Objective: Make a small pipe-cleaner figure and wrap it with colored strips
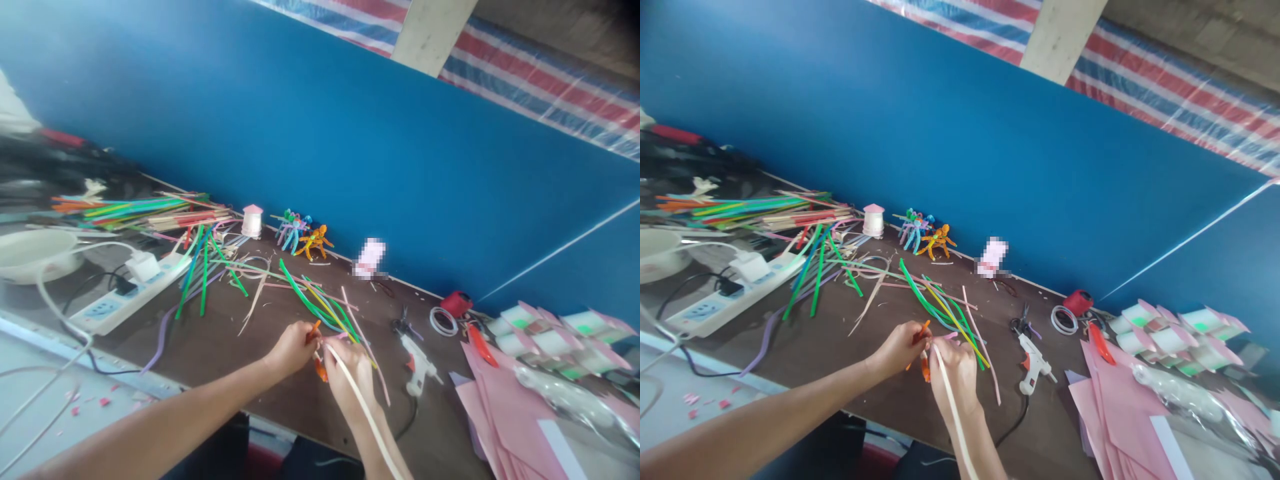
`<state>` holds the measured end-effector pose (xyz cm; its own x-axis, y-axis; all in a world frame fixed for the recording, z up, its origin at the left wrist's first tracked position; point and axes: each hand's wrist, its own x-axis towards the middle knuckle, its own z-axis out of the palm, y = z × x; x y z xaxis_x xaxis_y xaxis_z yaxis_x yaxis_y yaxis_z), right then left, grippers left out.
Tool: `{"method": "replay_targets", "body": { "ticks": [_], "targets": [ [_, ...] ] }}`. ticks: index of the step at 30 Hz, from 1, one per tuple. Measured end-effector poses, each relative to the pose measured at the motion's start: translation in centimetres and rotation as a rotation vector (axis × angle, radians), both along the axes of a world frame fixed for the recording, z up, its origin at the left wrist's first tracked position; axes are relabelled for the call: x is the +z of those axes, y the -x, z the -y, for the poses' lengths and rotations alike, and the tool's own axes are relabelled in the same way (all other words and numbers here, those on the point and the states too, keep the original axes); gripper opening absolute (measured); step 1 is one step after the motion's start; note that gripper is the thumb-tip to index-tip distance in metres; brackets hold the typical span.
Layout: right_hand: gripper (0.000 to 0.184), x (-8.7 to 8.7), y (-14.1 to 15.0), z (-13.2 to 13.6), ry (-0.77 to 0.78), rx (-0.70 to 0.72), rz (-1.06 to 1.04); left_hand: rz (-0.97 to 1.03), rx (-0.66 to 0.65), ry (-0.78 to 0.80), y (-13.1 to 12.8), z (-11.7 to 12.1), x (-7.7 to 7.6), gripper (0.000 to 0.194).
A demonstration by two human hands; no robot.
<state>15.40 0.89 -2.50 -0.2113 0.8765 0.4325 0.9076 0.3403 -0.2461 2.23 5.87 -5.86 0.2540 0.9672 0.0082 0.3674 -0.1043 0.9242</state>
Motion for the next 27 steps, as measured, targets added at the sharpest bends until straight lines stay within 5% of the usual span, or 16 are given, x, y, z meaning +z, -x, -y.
{"method": "replay_targets", "body": {
  "ticks": [3, 6, 12, 16, 18, 23, 27],
  "targets": [
    [0.022, 1.4, -0.2, -0.1, -0.018, 0.014, 0.061, -0.173, -0.084, -0.170, 0.3, 0.5, 1.0, 0.014],
    [0.012, 2.1, -0.7, -0.8, 0.058, 0.033, -0.103, -0.376, -0.226, -0.350, 0.6, 0.9, 2.0, 0.015],
    [0.010, 1.0, -2.3, -2.5, 0.769, 0.040, -0.963, -0.336, -0.364, -0.441, 1.7, 1.3, 3.3, 0.012],
    [0.016, 0.3, -2.3, -2.5, 0.855, 0.040, -1.147, -0.150, -0.400, -0.472, 2.4, 1.4, 3.2, 0.009],
    [0.018, 0.0, -2.0, -2.3, 0.843, 0.039, -1.211, 0.034, -0.381, -0.342, 2.3, 1.5, 2.8, 0.010],
    [0.016, -0.8, -0.8, -1.8, 0.635, 0.022, -1.352, 0.685, -0.152, 0.349, 0.8, 1.4, 1.7, 0.023],
    [0.015, -0.9, -0.2, -1.5, 0.477, 0.028, -1.365, 0.856, -0.009, 0.555, 0.0, 1.1, 1.5, 0.024]
  ]
}}
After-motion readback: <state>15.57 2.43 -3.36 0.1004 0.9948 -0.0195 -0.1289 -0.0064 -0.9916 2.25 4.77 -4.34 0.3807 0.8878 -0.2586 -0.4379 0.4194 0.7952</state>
